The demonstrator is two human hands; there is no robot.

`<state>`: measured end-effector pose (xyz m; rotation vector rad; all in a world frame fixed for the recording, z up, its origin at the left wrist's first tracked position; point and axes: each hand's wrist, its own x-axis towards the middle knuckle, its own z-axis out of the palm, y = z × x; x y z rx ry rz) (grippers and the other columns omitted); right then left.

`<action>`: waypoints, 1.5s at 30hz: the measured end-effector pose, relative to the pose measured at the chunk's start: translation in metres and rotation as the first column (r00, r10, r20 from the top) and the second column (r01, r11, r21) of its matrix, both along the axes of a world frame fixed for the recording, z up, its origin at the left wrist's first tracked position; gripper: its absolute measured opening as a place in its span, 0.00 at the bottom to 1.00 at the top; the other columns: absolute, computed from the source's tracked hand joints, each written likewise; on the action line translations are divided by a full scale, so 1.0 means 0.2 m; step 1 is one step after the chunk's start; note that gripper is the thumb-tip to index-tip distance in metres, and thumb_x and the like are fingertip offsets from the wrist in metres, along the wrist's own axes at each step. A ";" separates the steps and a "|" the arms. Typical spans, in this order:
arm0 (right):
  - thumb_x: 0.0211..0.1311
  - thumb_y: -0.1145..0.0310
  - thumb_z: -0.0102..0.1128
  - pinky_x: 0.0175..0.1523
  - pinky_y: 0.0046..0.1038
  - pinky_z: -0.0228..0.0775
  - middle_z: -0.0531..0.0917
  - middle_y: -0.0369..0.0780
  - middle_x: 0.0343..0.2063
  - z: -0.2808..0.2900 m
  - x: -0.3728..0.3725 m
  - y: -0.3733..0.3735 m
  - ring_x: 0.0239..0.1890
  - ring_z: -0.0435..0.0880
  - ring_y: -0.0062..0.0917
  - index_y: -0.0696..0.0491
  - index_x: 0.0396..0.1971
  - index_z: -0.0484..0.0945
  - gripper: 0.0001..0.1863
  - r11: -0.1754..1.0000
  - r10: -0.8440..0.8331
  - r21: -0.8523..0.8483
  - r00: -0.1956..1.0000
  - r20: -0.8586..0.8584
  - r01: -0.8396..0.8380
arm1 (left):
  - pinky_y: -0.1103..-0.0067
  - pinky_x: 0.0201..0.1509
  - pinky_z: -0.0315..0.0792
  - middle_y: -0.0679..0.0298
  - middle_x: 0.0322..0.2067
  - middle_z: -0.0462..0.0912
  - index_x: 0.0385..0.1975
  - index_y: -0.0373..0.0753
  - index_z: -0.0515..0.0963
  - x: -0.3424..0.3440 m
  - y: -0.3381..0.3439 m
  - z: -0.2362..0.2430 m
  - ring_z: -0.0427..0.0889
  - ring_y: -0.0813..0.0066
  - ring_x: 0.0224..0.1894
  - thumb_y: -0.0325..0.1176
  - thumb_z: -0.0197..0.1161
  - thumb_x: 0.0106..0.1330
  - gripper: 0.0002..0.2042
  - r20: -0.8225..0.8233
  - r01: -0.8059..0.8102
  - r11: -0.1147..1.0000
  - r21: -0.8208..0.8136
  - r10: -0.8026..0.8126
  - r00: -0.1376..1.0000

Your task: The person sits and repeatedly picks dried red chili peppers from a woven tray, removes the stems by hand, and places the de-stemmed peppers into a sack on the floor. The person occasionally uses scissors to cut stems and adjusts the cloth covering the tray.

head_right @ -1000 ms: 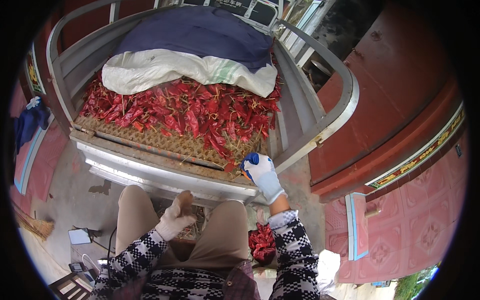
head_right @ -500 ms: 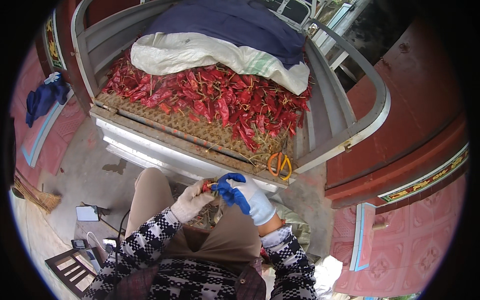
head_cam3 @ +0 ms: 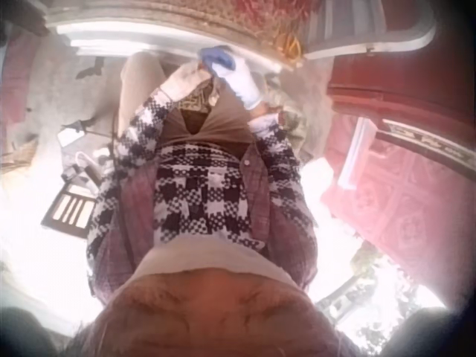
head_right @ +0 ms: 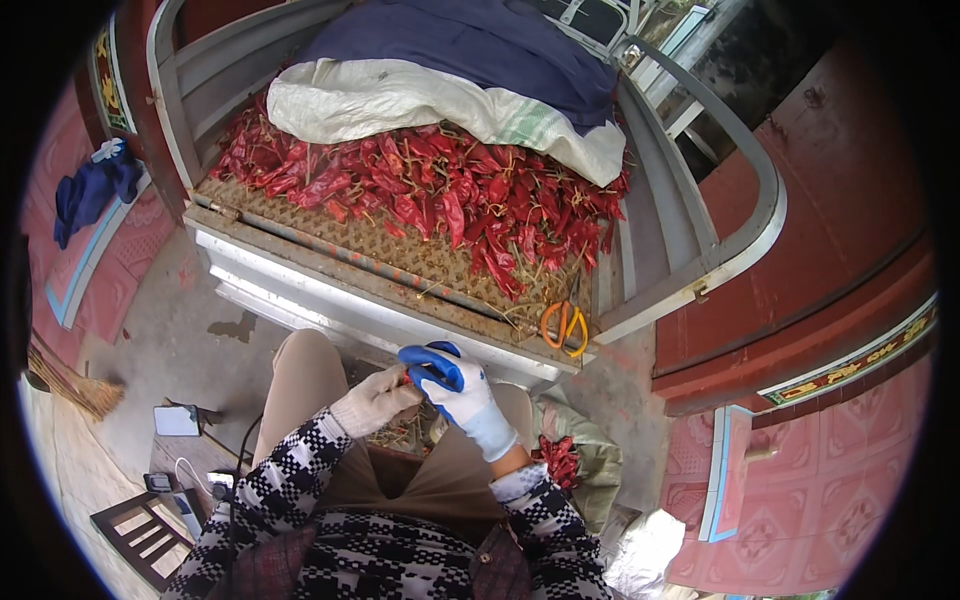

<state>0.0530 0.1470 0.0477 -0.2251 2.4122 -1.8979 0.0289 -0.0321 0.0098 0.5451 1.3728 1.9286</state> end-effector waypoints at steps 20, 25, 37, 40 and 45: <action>0.53 0.72 0.60 0.46 0.34 0.72 0.83 0.43 0.34 0.10 0.08 -0.09 0.37 0.80 0.37 0.53 0.41 0.84 0.14 0.897 0.003 0.409 0.923 -0.384 0.167 | 0.85 0.22 0.58 0.68 0.21 0.71 0.32 0.32 0.74 0.07 0.01 -0.02 0.67 0.82 0.20 0.26 0.55 0.56 0.06 0.418 -0.193 0.974 0.115 0.129 0.899; 0.70 0.68 0.50 0.44 0.23 0.73 0.84 0.41 0.41 -0.04 0.10 -0.12 0.35 0.81 0.22 0.62 0.39 0.81 0.14 0.942 -0.203 -0.228 0.959 0.198 0.246 | 0.85 0.23 0.60 0.67 0.19 0.72 0.31 0.31 0.75 0.08 -0.01 -0.01 0.68 0.82 0.19 0.27 0.57 0.56 0.07 0.419 -0.187 0.981 0.052 0.149 0.895; 0.57 0.68 0.64 0.34 0.19 0.72 0.85 0.37 0.29 -0.29 -0.13 0.18 0.28 0.80 0.19 0.57 0.39 0.81 0.12 0.911 -0.406 0.175 0.890 0.209 0.374 | 0.85 0.23 0.61 0.69 0.18 0.71 0.29 0.33 0.78 0.05 -0.03 0.01 0.68 0.83 0.19 0.32 0.59 0.60 0.07 0.193 -0.106 0.994 0.007 0.103 0.976; 0.52 0.66 0.69 0.40 0.23 0.74 0.85 0.39 0.32 -0.14 -0.22 0.25 0.32 0.82 0.23 0.56 0.44 0.79 0.19 0.856 -0.403 0.397 0.908 0.112 0.331 | 0.84 0.22 0.59 0.70 0.17 0.69 0.33 0.33 0.76 0.02 -0.05 0.01 0.65 0.83 0.18 0.33 0.58 0.61 0.09 0.310 -0.105 0.993 0.047 0.086 0.947; 0.50 0.55 0.68 0.50 0.35 0.74 0.80 0.47 0.48 -0.08 -0.45 0.49 0.46 0.82 0.36 0.50 0.53 0.75 0.29 0.388 -0.520 0.786 0.819 -0.244 0.481 | 0.83 0.23 0.64 0.68 0.19 0.73 0.33 0.33 0.75 0.02 -0.02 -0.04 0.69 0.83 0.18 0.33 0.62 0.59 0.09 0.188 -0.145 0.989 0.000 0.142 0.972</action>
